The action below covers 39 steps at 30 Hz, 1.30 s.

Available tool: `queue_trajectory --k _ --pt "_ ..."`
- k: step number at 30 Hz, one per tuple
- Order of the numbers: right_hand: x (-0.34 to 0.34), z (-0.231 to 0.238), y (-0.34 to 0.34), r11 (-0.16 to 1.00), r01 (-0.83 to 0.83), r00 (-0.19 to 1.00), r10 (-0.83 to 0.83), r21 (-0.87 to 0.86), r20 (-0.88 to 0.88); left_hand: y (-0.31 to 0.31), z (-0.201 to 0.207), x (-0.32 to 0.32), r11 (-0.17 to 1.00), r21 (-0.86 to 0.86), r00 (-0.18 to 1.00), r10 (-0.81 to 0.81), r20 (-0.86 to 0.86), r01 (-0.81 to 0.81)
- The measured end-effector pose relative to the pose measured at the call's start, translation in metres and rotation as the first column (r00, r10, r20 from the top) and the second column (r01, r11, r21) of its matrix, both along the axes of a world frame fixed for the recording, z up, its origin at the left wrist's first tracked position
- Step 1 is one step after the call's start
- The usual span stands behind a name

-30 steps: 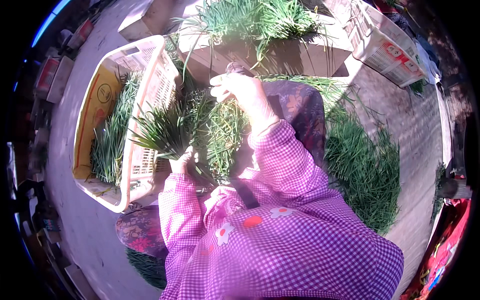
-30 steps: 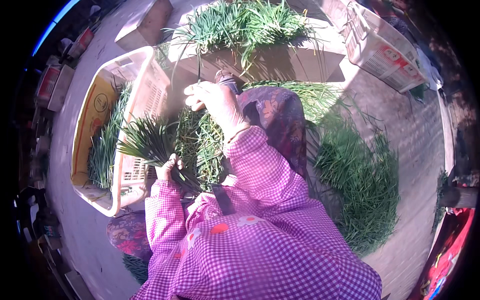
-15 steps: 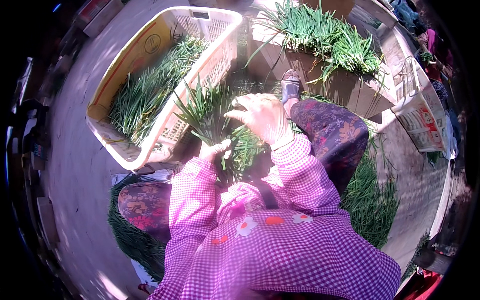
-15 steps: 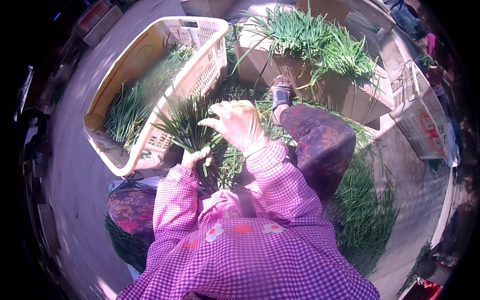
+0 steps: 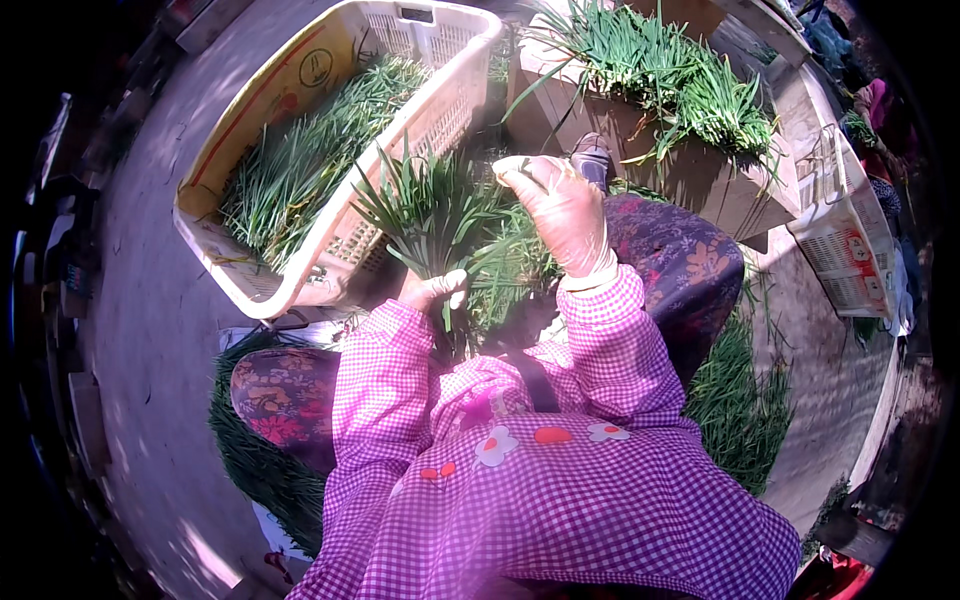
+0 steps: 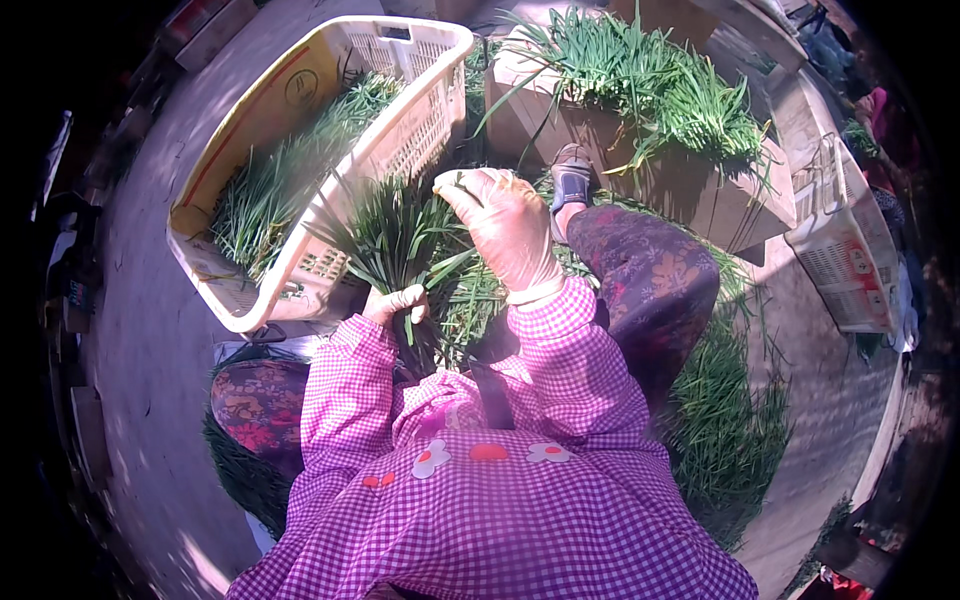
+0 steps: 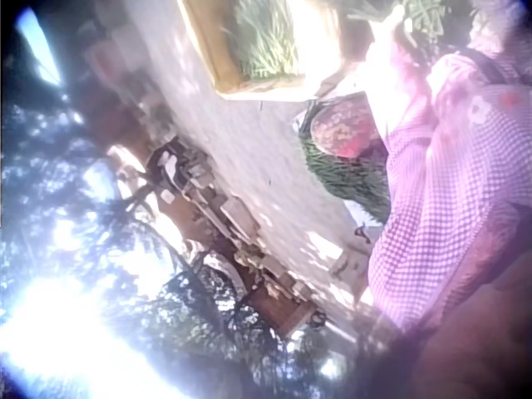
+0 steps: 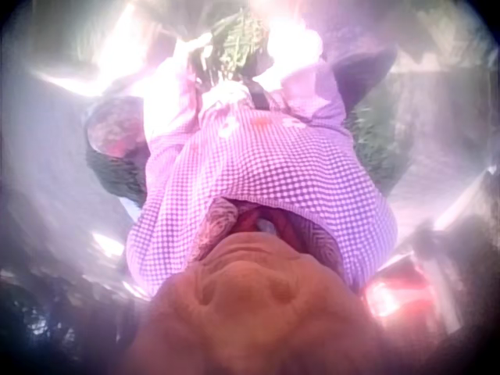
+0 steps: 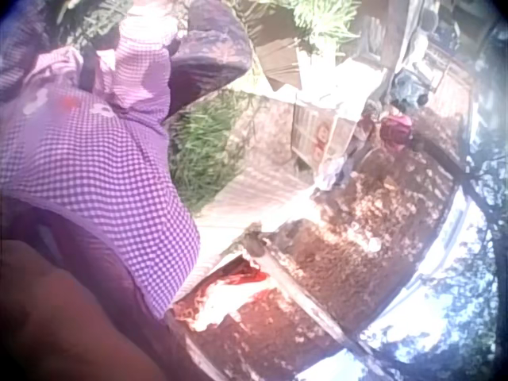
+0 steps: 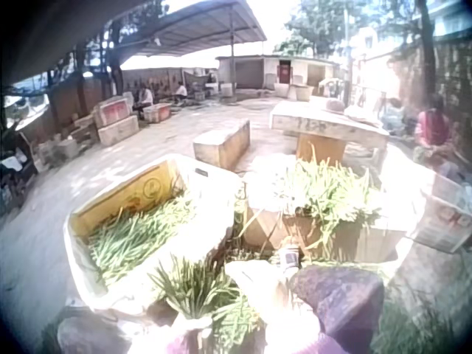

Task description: The person sorts through bundles of green onions by hand, peeling away dry or damaged outer layers and placing the cleaned stalks into a plastic crate while moving a basket of produce aside.

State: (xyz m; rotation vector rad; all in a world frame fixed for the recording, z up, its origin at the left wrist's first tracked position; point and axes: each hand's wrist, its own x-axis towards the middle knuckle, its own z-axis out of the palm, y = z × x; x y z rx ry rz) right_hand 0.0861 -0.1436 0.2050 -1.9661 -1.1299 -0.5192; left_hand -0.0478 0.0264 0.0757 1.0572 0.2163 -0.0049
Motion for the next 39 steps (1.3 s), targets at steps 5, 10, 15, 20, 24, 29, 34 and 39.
queue_trajectory --k 5,10,15,20,24,29,34,39 --pt "-0.017 -0.011 0.022 0.980 0.093 0.979 -0.057 -0.178 0.197 -0.011 0.012 -0.003 1.000 0.018 0.996 -0.004 -0.087 0.005" --pt "-0.009 -0.026 0.014 0.990 0.084 0.995 -0.077 -0.114 0.062 -0.007 0.009 -0.005 0.993 0.054 0.990 -0.103 -0.092 0.108" --pt "0.021 -0.004 -0.013 0.859 0.329 0.623 0.114 0.391 -0.774 -0.006 0.011 -0.010 0.990 0.130 0.997 -0.050 -0.064 0.058" --pt "0.007 0.008 -0.018 0.980 0.047 0.826 0.070 0.192 -0.559 0.000 0.003 -0.005 0.986 0.150 0.996 -0.064 -0.067 0.074" --pt "-0.001 -0.017 -0.006 0.928 -0.091 0.992 0.116 -0.360 0.048 -0.009 0.020 -0.006 0.993 0.113 0.999 -0.033 -0.038 0.037" --pt "0.003 -0.029 0.003 0.997 -0.015 0.988 0.027 -0.081 0.153 -0.003 0.010 -0.009 0.988 0.134 0.996 -0.069 -0.051 0.076" --pt "0.016 -0.009 -0.019 0.949 0.157 0.829 0.025 0.275 -0.558 -0.002 0.006 -0.009 0.992 0.111 0.996 -0.043 -0.082 0.052" --pt "-0.003 -0.014 0.002 0.987 0.049 0.964 -0.006 -0.155 0.266 -0.011 0.011 -0.007 0.999 -0.041 0.987 0.017 -0.158 -0.023"
